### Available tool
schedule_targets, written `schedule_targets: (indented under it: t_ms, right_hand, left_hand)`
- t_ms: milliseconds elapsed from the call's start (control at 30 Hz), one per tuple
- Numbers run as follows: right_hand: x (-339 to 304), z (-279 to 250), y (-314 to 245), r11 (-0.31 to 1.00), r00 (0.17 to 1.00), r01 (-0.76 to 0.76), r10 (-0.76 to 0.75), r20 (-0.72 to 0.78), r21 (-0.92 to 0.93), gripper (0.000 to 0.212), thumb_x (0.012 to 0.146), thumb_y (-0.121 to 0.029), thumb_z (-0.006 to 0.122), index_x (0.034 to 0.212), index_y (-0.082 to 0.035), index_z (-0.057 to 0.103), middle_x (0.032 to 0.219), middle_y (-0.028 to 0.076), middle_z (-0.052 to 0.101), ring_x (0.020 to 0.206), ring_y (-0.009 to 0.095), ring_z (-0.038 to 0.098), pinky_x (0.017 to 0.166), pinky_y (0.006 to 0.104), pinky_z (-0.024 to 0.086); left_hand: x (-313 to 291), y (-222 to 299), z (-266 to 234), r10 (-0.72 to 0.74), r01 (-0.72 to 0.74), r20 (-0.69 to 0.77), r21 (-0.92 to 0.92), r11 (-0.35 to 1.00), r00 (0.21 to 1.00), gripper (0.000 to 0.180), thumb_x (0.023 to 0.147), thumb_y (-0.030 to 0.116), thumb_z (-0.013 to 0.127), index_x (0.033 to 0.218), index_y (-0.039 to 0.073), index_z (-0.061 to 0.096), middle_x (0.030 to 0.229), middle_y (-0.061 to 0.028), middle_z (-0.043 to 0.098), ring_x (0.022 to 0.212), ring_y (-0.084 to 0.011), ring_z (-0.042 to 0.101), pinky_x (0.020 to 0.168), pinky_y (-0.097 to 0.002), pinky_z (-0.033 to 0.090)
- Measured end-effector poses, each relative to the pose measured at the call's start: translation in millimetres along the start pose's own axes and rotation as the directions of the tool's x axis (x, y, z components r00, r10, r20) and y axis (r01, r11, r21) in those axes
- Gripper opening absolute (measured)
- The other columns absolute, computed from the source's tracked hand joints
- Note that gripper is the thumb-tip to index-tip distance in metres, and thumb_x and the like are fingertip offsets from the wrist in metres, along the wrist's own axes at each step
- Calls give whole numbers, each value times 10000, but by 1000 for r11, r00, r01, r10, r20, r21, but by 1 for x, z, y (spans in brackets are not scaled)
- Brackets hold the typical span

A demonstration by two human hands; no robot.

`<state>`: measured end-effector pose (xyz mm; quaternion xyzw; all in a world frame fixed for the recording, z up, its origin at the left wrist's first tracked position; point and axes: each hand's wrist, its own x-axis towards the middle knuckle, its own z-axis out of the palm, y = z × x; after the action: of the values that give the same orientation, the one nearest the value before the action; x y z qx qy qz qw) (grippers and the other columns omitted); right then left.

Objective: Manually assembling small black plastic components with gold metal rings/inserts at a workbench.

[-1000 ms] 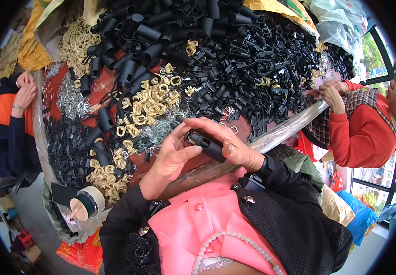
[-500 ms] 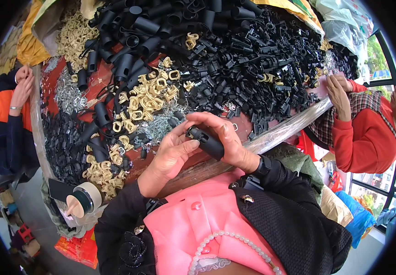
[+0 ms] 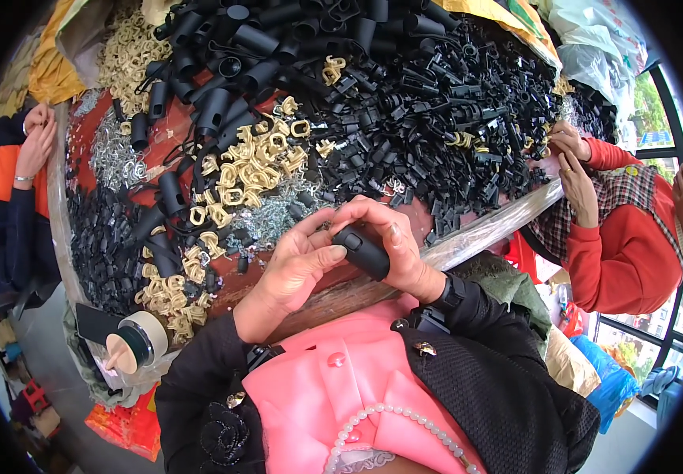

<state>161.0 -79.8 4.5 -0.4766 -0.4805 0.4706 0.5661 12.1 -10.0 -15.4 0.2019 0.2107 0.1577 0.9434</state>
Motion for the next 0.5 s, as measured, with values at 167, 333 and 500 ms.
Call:
schedule_targets:
  t_ms: [167,333,500]
  right_hand:
    - [-6,-1,-8,999,1000,16,-16,2,-35,784,770,-658,258,950,71,485,873,111,480,807,164,515,732,262,414]
    - [-24,-18,-29,997,999,-44,42,-29,-56,761,779,-649,254,914,60,497,858,114,505,789,167,536,734,285,429]
    - [-97,-71,-76,995,949,-72,45,-313,-75,641,797,-562,350,935,43,510,836,110,551,806,173,551,721,287,451]
  left_hand:
    - [0,-4,7,9,-9,-14,36,999,1000,551,745,-25,585,1220,-9,305,1012,-117,550,919,-155,540,822,-267,432]
    - [-1,2,33,-63,45,68,241,970,996,562,741,21,605,1222,-22,316,1018,-106,540,917,-159,541,815,-270,432]
    - [11,20,40,-95,19,108,558,830,990,541,738,44,616,1203,-35,351,982,-112,549,864,-152,549,791,-249,433]
